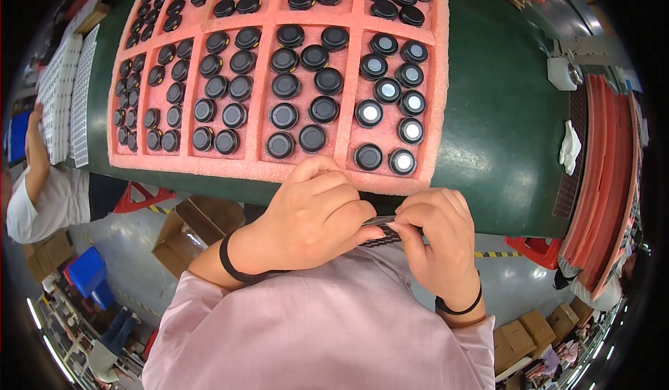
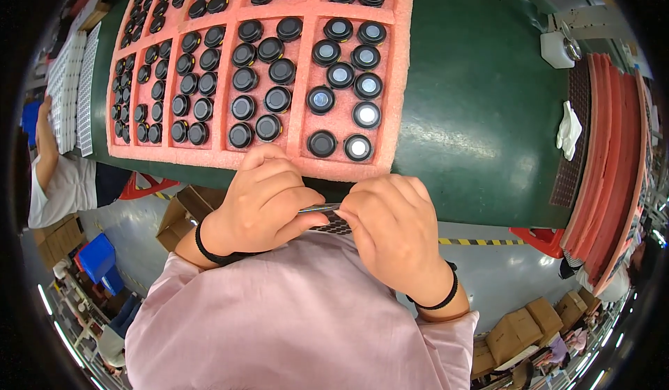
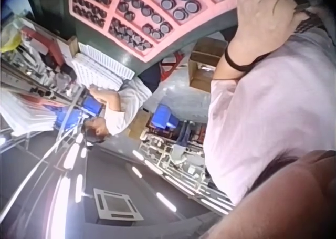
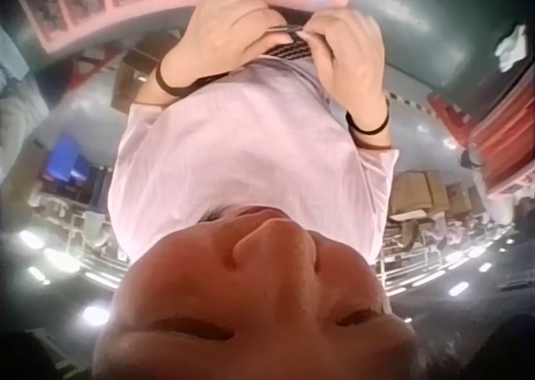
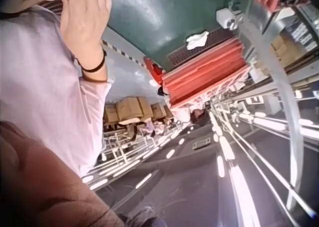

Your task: The person peels small black stickers from a transparent sheet and applies them one at a time to the center of round black components held in a pink foam tray.

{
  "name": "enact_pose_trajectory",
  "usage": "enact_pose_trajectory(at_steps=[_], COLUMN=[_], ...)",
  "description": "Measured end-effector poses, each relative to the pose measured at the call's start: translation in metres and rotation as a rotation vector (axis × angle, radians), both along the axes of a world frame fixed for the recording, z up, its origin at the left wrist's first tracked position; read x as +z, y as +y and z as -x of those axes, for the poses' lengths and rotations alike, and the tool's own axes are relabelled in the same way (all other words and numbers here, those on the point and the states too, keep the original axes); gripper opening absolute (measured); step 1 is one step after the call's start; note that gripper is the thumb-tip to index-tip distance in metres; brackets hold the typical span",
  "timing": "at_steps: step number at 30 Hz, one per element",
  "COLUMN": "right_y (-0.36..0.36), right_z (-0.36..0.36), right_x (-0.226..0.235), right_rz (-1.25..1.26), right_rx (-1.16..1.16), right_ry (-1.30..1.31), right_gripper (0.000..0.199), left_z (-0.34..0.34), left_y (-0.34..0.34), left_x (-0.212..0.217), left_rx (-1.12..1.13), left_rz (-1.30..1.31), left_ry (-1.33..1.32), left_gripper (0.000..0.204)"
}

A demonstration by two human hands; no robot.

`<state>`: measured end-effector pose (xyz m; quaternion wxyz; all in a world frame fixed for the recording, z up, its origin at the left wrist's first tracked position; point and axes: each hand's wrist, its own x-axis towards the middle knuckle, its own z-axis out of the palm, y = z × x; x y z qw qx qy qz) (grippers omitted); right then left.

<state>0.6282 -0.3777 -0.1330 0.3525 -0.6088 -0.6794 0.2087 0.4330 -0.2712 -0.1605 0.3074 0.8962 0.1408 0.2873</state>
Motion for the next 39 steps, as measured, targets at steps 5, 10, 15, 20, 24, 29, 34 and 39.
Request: enact_pose_trajectory(at_steps=[5,10,15,20,24,29,34,39], right_y=[0.001,0.008,0.017,0.031,0.04,0.043,0.044,0.044], right_z=[-0.005,-0.018,-0.036,-0.044,-0.037,-0.033,-0.031,-0.03], right_x=[0.002,0.007,0.008,-0.002,-0.007,-0.011,-0.014,-0.015], right_rz=[0.015,0.082,0.177,0.229,0.328,0.335,0.325,0.31], right_rx=[0.042,0.096,0.073,-0.055,-0.11,-0.126,-0.124,-0.13], right_ry=[-0.013,0.16,0.374,0.344,0.278,0.219,0.169,0.12], right_gripper=[0.018,0.018,0.018,0.014,0.011,0.009,0.01,0.01], left_z=[0.004,0.005,0.006,0.004,-0.005,-0.01,-0.011,-0.009], left_y=[0.001,0.005,0.01,0.012,0.008,0.009,0.007,0.007], left_x=[-0.001,0.002,0.002,0.007,0.004,0.0,-0.006,-0.008], left_rx=[-0.001,-0.005,0.008,-0.073,-0.142,-0.149,-0.138,-0.151], left_rz=[0.027,0.034,0.014,0.019,-0.041,-0.083,-0.08,-0.084], left_ry=[0.025,0.041,0.044,0.065,0.08,0.118,0.111,0.124], left_gripper=[0.028,0.03,0.031,0.031,0.032,0.033,0.033,0.035])
